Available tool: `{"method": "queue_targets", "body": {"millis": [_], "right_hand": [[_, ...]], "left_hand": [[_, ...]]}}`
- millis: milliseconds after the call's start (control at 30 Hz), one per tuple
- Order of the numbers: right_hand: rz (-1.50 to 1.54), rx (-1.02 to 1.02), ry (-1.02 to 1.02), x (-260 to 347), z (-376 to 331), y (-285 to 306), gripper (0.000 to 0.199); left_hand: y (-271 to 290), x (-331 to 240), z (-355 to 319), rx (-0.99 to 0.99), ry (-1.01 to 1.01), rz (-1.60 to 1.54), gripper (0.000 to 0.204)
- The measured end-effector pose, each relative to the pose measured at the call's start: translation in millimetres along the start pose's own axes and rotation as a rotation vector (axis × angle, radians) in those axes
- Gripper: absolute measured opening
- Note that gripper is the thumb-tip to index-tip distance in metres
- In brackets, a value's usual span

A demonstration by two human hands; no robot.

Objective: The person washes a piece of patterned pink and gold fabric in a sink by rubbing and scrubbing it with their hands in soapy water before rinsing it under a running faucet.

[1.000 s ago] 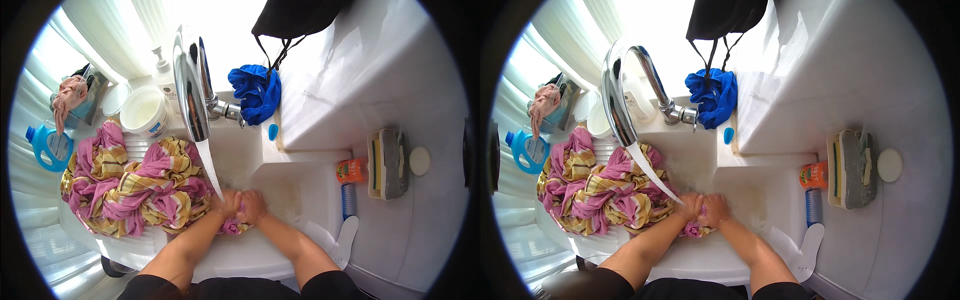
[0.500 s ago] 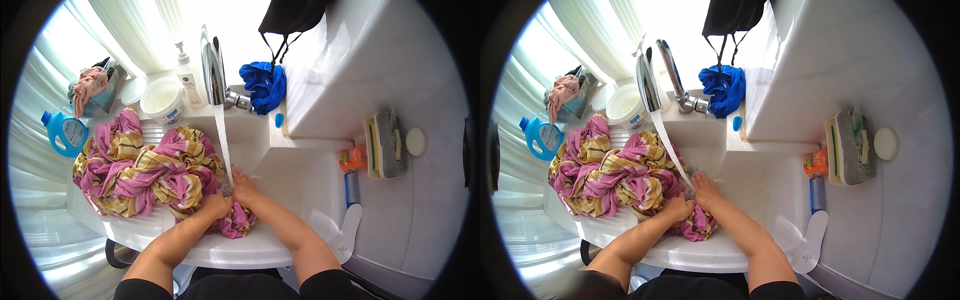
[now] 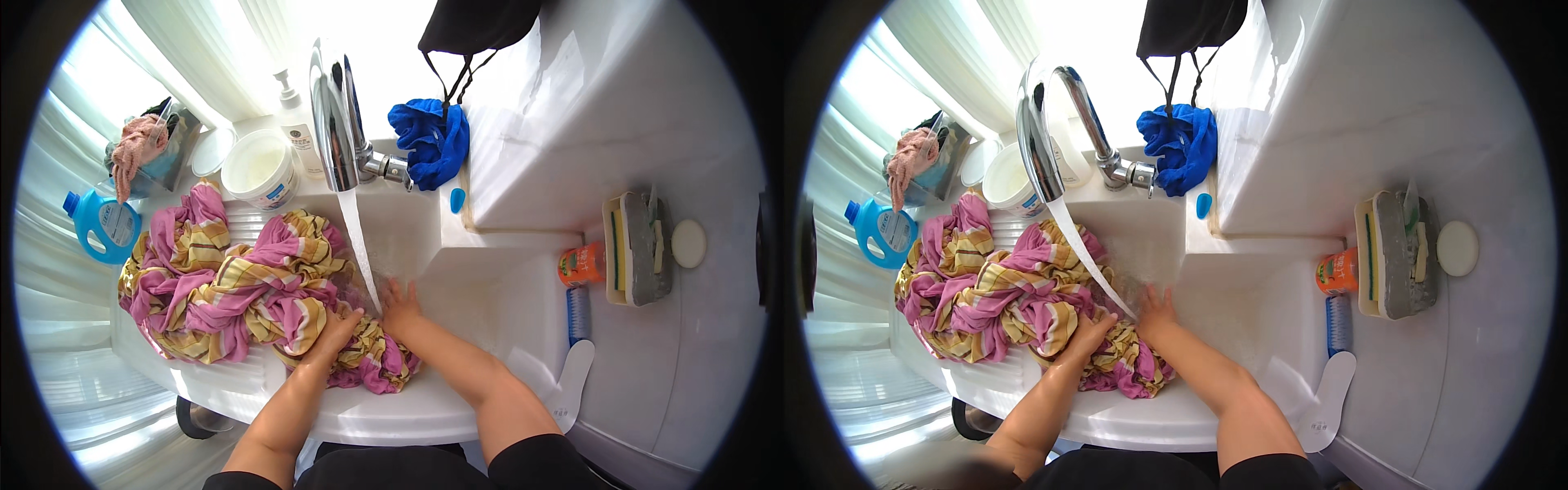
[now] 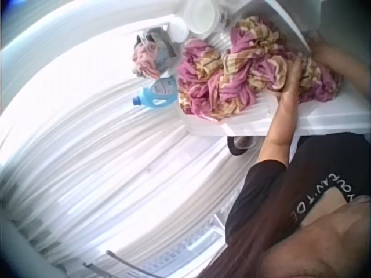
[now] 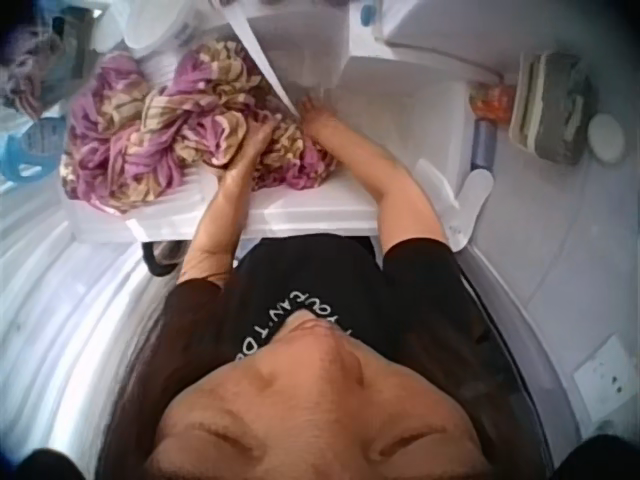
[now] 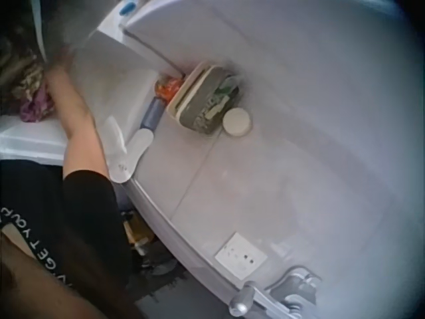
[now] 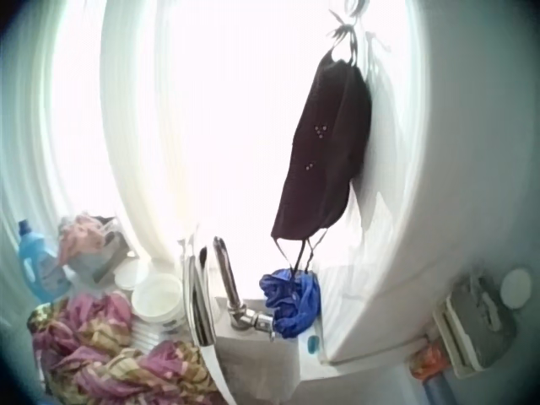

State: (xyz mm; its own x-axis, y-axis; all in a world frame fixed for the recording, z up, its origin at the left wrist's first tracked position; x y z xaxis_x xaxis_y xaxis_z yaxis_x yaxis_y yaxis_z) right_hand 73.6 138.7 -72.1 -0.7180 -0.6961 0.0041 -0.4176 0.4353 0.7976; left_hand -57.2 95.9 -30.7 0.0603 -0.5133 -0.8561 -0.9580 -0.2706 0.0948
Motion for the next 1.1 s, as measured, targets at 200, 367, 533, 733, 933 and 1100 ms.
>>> {"method": "queue_targets", "body": {"millis": [200,367,533,733,933,1100], "right_hand": [[0.081,0.092,0.033,5,0,1,0.062],[0.57,-0.056,0.038,-29,1,-12,0.069],[0.321,-0.125,0.148,20,-140,-4,0.094],[0.227,-0.563,0.129,-2,-97,-18,0.087],[0.381,-0.744,0.152,-30,-59,-7,0.064],[0.609,-0.391,-0.143,-41,-103,30,0.054]], "left_hand": [[10,31,18,0.011,-0.128,0.211,0.073],[-37,-30,-28,0.184,-0.284,0.553,0.066],[-80,-40,-91,0.221,-0.651,1.072,0.065],[-105,-7,-37,0.23,-0.781,1.059,0.047],[-107,-6,13,0.192,-0.79,1.008,0.054],[-75,1,57,0.053,-0.316,0.81,0.065]]}}
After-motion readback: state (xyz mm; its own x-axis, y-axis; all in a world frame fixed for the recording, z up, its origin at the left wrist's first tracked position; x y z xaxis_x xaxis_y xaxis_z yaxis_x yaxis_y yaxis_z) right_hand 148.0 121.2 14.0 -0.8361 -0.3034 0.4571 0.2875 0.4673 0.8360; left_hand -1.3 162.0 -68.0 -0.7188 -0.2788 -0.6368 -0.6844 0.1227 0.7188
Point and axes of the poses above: each hand's wrist, its own z-axis towards the middle knuckle, its own y-axis out of the back of the hand, x = y × z, the point moved 9 cm from there along z, towards the middle knuckle, and after that the axes turned 7 degrees about -z, right-handed, at the moved point
